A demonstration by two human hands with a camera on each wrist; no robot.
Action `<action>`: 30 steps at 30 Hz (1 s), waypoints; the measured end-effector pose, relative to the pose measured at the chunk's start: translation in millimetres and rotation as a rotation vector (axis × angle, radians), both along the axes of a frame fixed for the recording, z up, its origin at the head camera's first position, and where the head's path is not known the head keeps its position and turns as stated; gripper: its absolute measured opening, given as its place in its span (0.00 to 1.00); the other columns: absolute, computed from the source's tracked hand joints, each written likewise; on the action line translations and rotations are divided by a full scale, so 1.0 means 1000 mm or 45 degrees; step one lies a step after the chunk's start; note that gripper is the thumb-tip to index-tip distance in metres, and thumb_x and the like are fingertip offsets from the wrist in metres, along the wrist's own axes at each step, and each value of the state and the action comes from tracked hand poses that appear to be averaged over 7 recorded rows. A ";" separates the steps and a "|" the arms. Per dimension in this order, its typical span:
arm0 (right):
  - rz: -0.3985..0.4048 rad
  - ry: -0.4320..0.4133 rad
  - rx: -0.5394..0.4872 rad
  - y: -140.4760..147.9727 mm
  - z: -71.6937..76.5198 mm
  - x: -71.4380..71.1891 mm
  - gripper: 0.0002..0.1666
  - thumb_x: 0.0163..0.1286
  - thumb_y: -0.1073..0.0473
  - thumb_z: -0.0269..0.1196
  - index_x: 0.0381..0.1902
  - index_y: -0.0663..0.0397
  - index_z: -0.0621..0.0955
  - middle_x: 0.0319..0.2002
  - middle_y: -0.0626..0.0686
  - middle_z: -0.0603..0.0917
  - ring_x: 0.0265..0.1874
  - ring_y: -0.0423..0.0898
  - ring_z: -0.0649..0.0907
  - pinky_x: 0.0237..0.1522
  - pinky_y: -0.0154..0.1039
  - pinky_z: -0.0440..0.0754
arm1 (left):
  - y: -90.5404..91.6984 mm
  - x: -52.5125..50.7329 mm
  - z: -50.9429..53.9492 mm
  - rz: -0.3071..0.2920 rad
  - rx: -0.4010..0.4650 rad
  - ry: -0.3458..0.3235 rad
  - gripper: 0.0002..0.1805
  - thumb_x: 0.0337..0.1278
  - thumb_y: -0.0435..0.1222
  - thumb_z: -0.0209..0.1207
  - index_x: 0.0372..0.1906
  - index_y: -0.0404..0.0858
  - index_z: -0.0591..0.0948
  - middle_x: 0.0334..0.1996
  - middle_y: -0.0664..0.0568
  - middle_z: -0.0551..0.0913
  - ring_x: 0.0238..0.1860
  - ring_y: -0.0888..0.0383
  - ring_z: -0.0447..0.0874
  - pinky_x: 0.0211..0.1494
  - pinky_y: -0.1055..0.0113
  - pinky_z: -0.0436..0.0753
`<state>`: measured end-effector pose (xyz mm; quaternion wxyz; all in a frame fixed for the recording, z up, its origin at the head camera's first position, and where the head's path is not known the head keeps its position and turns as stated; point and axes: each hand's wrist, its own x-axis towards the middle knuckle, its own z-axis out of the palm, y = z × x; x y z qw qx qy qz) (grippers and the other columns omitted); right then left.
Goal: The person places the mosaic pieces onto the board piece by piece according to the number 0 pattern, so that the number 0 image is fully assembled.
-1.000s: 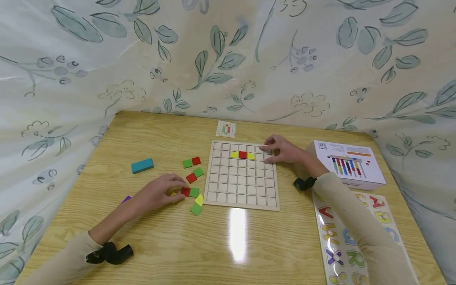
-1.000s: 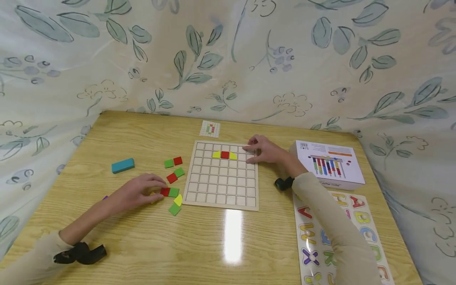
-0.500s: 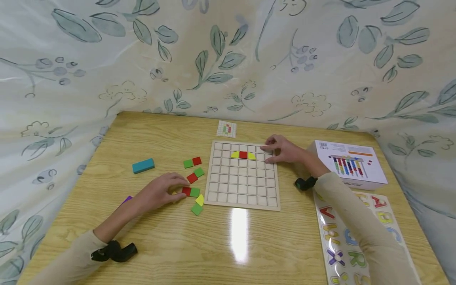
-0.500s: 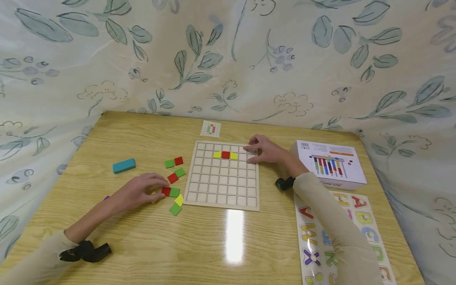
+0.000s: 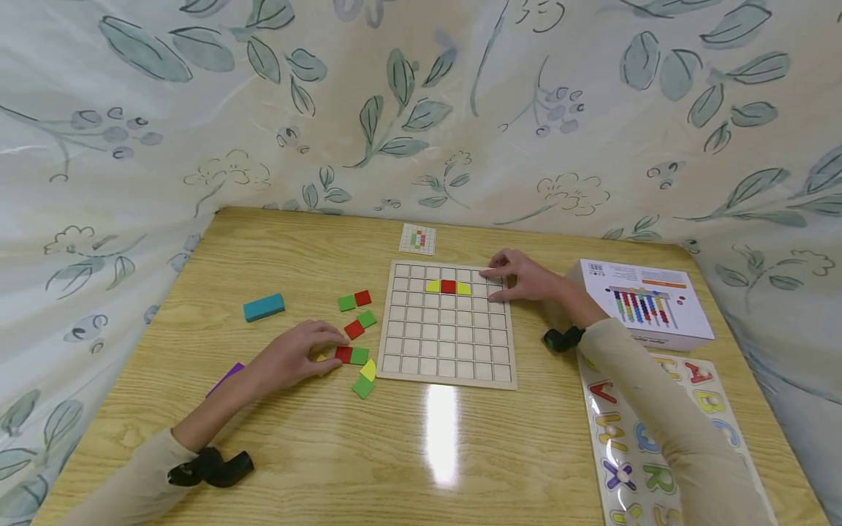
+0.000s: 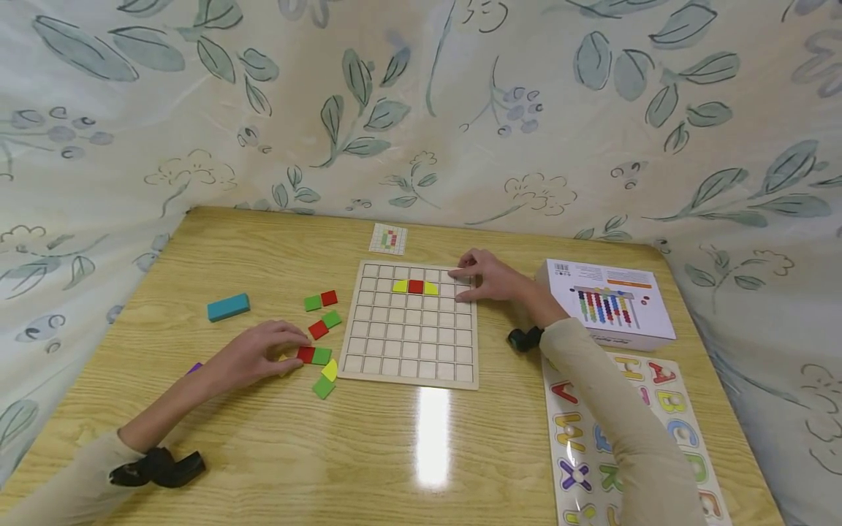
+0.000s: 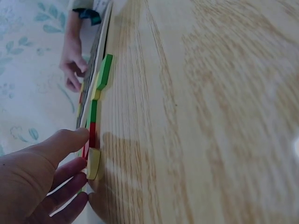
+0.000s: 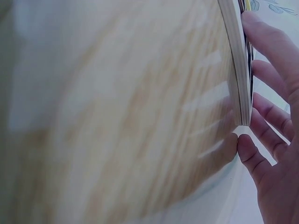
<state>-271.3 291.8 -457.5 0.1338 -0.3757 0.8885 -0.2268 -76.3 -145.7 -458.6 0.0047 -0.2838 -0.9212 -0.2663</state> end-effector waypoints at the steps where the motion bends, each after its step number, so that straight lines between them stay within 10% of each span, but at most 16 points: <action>1: -0.002 -0.001 0.000 0.000 0.000 0.000 0.34 0.55 0.48 0.74 0.60 0.50 0.80 0.56 0.58 0.72 0.53 0.52 0.66 0.53 0.48 0.66 | 0.000 0.000 0.000 -0.001 0.000 0.005 0.15 0.53 0.38 0.69 0.48 0.45 0.85 0.48 0.56 0.83 0.50 0.57 0.80 0.51 0.58 0.81; 12: 0.017 0.024 -0.014 0.002 -0.003 -0.002 0.34 0.55 0.48 0.74 0.60 0.50 0.80 0.55 0.58 0.72 0.53 0.51 0.66 0.53 0.47 0.66 | 0.003 0.000 -0.003 -0.002 -0.079 0.068 0.14 0.52 0.38 0.69 0.46 0.46 0.86 0.45 0.57 0.83 0.48 0.58 0.80 0.49 0.60 0.82; 17: 0.000 0.010 0.012 0.001 -0.002 -0.001 0.35 0.56 0.46 0.73 0.61 0.49 0.79 0.56 0.58 0.71 0.54 0.51 0.66 0.53 0.48 0.66 | -0.001 -0.007 -0.001 -0.065 -0.093 0.244 0.12 0.50 0.38 0.70 0.43 0.44 0.87 0.40 0.57 0.84 0.44 0.59 0.79 0.45 0.63 0.83; 22: 0.004 0.020 0.013 0.002 -0.003 0.000 0.35 0.55 0.47 0.73 0.60 0.51 0.79 0.57 0.59 0.71 0.54 0.53 0.66 0.54 0.49 0.66 | 0.009 -0.033 0.017 -0.129 -0.004 0.427 0.14 0.45 0.36 0.73 0.41 0.40 0.88 0.36 0.52 0.84 0.39 0.58 0.79 0.40 0.63 0.81; 30: 0.031 0.056 0.013 0.002 -0.003 -0.003 0.35 0.56 0.46 0.72 0.60 0.51 0.79 0.56 0.58 0.72 0.53 0.52 0.66 0.53 0.48 0.66 | 0.098 -0.083 0.024 -0.329 -0.154 0.357 0.10 0.55 0.40 0.68 0.42 0.44 0.88 0.40 0.54 0.85 0.44 0.58 0.79 0.45 0.67 0.82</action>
